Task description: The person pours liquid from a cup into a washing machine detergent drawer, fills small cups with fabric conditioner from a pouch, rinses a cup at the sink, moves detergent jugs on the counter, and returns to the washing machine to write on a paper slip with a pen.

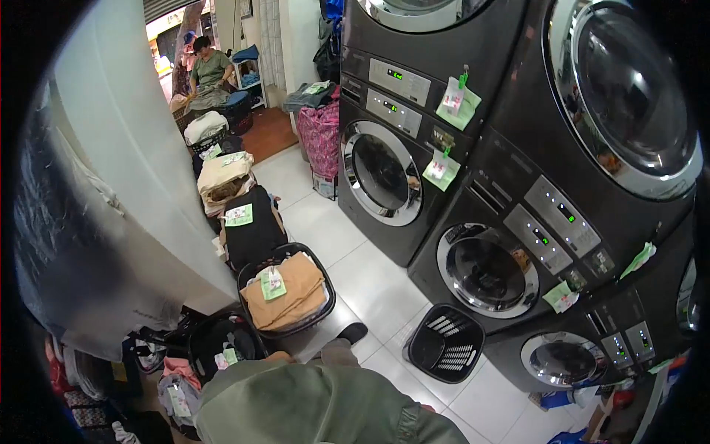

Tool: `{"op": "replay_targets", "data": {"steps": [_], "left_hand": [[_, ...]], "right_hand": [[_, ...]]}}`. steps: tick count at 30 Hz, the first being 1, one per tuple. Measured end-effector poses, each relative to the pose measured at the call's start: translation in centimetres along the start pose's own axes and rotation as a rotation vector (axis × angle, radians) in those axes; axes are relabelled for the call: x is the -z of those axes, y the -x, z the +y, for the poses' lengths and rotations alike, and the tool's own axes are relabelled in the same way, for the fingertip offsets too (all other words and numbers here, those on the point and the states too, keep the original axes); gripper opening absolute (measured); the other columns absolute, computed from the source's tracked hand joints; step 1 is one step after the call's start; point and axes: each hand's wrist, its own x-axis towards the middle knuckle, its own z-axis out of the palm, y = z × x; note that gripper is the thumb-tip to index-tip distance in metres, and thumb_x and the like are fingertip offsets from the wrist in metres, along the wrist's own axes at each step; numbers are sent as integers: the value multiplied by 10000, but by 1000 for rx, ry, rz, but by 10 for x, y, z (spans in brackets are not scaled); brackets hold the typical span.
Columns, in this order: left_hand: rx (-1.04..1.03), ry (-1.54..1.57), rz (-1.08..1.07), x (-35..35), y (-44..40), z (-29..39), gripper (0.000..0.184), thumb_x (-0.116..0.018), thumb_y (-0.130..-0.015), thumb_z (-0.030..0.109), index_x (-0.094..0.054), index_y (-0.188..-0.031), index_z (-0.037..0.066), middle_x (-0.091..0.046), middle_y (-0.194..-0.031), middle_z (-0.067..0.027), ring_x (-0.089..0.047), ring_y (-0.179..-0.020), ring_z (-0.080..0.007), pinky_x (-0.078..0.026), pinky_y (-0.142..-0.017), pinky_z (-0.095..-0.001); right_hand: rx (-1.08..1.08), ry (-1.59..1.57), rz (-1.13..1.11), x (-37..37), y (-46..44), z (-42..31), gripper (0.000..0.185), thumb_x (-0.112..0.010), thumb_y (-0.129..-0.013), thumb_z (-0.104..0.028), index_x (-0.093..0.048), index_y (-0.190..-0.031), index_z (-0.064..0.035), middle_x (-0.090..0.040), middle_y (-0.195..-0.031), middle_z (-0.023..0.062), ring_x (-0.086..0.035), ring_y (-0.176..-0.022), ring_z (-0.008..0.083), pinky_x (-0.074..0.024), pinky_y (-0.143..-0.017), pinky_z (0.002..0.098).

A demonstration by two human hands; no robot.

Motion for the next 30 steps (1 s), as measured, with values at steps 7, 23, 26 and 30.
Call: {"op": "replay_targets", "data": {"steps": [7, 23, 26, 30], "left_hand": [[-330, -8, 227, 156, -93, 72, 348, -492, -746, 347, -607, -902, 58, -583, -929, -167, -561, -856, -310, -434, -722, -386], [176, 303, 371, 284, -141, -49, 442, -477, -749, 367, -589, -954, -8, -535, -1028, -218, -500, -982, -345, -378, -848, -370], [96, 214, 270, 276, -142, -40, 441, -463, -763, 367, -587, -953, -11, -535, -1028, -217, -502, -980, -342, -377, -845, -371], [-22, 192, 215, 282, -153, -11, 443, -447, -775, 370, -586, -951, -12, -535, -1030, -213, -501, -982, -339, -377, -841, -370]], "right_hand": [[-73, -79, 19, 78, -103, -82, 206, -541, -726, -249, -541, -778, -50, -564, -718, 124, -541, -688, 251, -421, -609, 363], [-335, -913, 199, 168, -175, -210, 244, -488, -796, -251, -540, -874, -25, -552, -673, 66, -503, -526, 141, -418, -514, 275], [67, -251, 36, 146, -184, -158, 234, -503, -740, -249, -547, -823, -35, -562, -701, 117, -536, -598, 247, -438, -565, 345], [193, 50, 43, 119, -204, -121, 206, -539, -674, -226, -559, -769, -45, -575, -725, 145, -548, -633, 298, -444, -584, 384]]}}
